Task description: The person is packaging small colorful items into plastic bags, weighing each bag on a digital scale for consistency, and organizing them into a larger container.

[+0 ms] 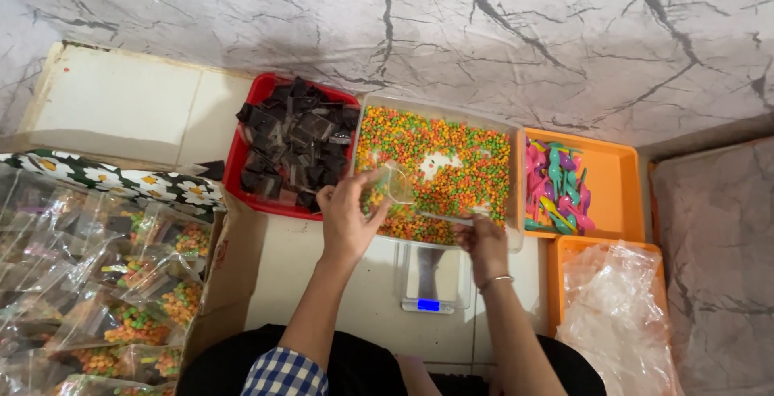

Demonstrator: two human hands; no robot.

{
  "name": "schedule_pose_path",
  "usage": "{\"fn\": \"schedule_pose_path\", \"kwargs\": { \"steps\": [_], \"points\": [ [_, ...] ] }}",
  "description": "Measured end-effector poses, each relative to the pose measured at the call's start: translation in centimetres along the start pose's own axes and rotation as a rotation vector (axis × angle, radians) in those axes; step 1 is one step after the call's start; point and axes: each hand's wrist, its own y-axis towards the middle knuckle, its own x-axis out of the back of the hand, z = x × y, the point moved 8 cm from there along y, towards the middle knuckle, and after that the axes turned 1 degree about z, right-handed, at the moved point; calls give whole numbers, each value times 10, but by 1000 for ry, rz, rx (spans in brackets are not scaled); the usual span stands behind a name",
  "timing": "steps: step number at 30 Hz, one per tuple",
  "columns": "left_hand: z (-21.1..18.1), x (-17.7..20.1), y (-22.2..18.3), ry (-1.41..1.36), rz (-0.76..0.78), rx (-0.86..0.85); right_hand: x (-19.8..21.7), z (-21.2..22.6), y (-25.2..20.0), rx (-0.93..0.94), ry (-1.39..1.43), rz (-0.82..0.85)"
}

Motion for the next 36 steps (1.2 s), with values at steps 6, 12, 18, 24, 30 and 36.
{"fn": "schedule_pose_path", "kwargs": {
  "steps": [6, 12, 18, 24, 30, 36],
  "points": [
    [-15, -9, -2, 209, 69, -65, 27, 90, -25, 206, -79, -98],
    [-28, -5, -1, 173, 107, -85, 28, 118, -22, 272, -77, -117],
    [-29, -11, -3, 169, 117, -86, -21, 139, -55, 323, -181, -30],
    [-27, -9, -4, 171, 48, -109, -52, 158, -85, 454, -321, 7],
    [-34, -5, -1, 173, 33, -116, -76, 199, -143, 785, -568, -33],
    [-30, -4, -1, 99, 25, -46, -61, 208, -165, 984, -571, -110]
  ]
}}
